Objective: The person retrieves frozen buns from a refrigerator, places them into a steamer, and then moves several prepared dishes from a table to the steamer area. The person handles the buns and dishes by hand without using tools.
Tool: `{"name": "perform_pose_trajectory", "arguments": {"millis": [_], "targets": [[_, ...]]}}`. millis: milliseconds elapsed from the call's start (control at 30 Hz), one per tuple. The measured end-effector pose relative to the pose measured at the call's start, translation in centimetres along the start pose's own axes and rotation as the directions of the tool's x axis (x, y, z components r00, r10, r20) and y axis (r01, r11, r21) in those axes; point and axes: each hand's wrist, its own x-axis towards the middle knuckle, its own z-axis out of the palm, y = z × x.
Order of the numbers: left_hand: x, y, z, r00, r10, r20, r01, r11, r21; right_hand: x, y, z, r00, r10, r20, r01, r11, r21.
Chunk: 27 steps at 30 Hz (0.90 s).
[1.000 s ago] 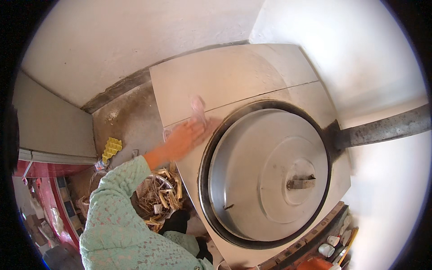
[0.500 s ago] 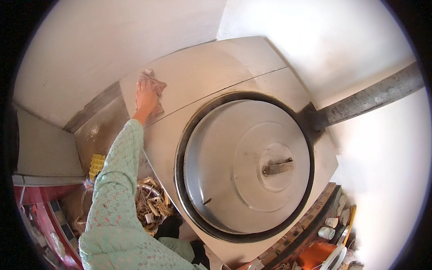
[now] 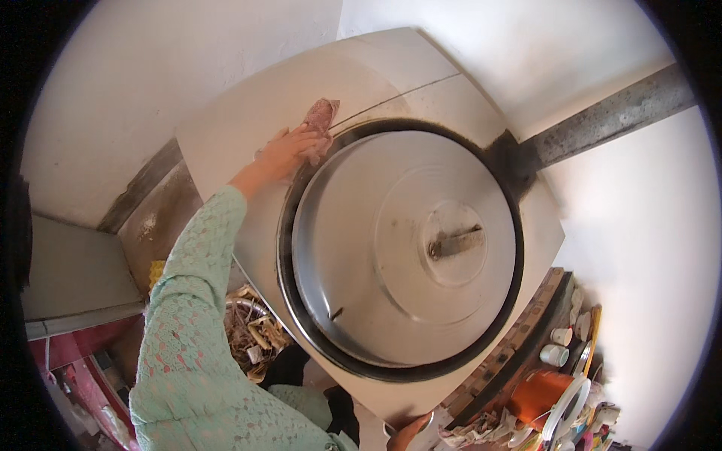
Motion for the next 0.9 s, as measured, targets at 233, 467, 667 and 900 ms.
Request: {"name": "perform_pose_trajectory", "arguments": {"millis": [233,467,667,900], "targets": [[-9.7,3.4,-3.2,0.979,0.154,0.133,-0.153,0.988,-0.02,-0.6,-0.3,0.0,1.0,0.0,0.005,0.0,0.999,-0.033],[-19.7,9.5,-1.0,1.0,-0.005,-0.025,0.001,0.991,-0.135,-0.6,0.5,-1.1,0.981,-0.152,0.122,0.163,0.983,-0.085],[-25.7,17.0,-0.8,0.977,-0.165,-0.135,0.13,0.963,-0.236,-0.3,0.6,-1.3,0.947,-0.235,0.221,0.258,0.963,-0.081],[-27.7,22.5,0.7,0.93,-0.227,-0.29,0.157,0.957,-0.244,-0.2,0.1,-1.8,0.927,-0.25,0.279,0.275,0.96,-0.056]]}}
